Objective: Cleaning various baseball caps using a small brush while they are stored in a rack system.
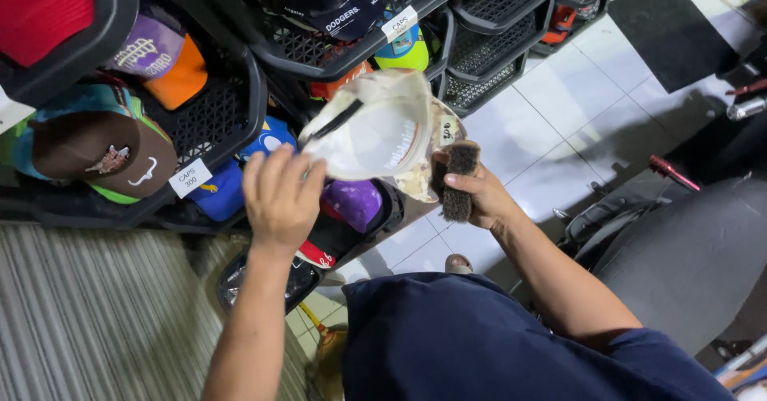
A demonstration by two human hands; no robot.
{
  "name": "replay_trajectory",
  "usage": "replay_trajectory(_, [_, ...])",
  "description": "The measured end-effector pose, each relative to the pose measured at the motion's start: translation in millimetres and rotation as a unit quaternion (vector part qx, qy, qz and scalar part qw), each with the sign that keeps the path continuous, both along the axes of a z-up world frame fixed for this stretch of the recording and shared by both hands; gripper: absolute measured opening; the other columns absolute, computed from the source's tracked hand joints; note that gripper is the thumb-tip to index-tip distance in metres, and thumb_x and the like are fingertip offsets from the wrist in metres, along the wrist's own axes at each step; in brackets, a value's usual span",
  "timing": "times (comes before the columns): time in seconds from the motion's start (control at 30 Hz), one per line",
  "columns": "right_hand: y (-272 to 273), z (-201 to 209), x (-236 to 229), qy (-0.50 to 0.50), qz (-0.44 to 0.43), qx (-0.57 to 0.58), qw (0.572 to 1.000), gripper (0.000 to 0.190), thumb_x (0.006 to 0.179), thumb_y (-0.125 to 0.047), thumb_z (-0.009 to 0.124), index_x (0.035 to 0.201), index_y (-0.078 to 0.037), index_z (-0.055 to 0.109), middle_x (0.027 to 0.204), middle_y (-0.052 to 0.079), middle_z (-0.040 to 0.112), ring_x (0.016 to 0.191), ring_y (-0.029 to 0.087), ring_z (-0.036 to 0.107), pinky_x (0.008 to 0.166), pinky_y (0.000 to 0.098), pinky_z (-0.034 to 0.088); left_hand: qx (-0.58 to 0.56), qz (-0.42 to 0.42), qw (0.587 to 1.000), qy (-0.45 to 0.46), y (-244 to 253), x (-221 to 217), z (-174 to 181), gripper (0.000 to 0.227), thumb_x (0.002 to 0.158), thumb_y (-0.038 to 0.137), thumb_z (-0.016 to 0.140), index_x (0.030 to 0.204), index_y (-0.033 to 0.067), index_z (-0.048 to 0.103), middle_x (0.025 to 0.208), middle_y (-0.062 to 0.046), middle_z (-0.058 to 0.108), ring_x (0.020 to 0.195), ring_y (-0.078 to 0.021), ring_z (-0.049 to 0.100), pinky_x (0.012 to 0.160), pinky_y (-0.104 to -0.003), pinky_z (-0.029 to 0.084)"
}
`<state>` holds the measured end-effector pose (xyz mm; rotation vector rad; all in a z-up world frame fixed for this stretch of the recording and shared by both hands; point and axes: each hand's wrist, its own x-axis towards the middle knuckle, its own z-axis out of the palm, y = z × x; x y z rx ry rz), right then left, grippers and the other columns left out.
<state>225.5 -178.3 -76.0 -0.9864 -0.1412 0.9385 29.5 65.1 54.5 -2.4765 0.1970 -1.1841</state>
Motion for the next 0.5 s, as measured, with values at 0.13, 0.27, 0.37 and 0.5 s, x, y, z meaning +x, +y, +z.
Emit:
replay_trajectory(0.13, [-3,17,-5,0.039,-0.022,-0.006,0.999,0.062,0.073,-0.015,0.085,0.131,-0.003,0.065,0.106,0.015,0.068,0.093,0.030,0.067,0.076,0.0490,0.061,-0.392,0.064,0.897,-0.192,-45,10,-46,0.040,0.094,0.019,0.075,0.128,0.0102,0.057,0.124,-0.013,0.055,0.115,-0.0323,0.055,0.100,-0.047,0.045])
replay_trajectory(0.27, [3,-2,-20,0.110,-0.007,0.010,0.994,0.048,0.075,-0.013,0.086,0.119,-0.003,0.071,0.101,0.015,0.071,0.091,0.032,0.072,0.077,0.0507,0.062,-0.939,-0.166,0.073,-0.293,-108,43,-92,0.034,0.100,0.042,0.062,0.123,0.0178,0.065,0.121,-0.003,0.067,0.112,-0.0240,0.062,0.100,-0.037,0.045])
replay_trajectory(0.37, [10,-23,-31,0.087,0.046,-0.026,0.995,0.041,0.075,-0.009,0.088,0.111,-0.001,0.072,0.097,0.019,0.074,0.089,0.034,0.074,0.076,0.0547,0.061,-0.930,-0.170,0.071,-0.318,-128,53,-94,0.035,0.098,0.043,0.063,0.123,0.0178,0.066,0.121,-0.003,0.068,0.112,-0.0243,0.062,0.100,-0.038,0.045])
replay_trajectory(0.5, [-4,-15,-34,0.052,0.135,-0.060,0.988,0.038,0.079,-0.013,0.087,0.108,0.005,0.071,0.096,0.024,0.073,0.090,0.039,0.074,0.081,0.0579,0.060,-0.918,-0.179,0.071,-0.347,-136,61,-91,0.038,0.097,0.045,0.063,0.122,0.0179,0.067,0.121,-0.003,0.068,0.113,-0.0248,0.062,0.101,-0.039,0.045])
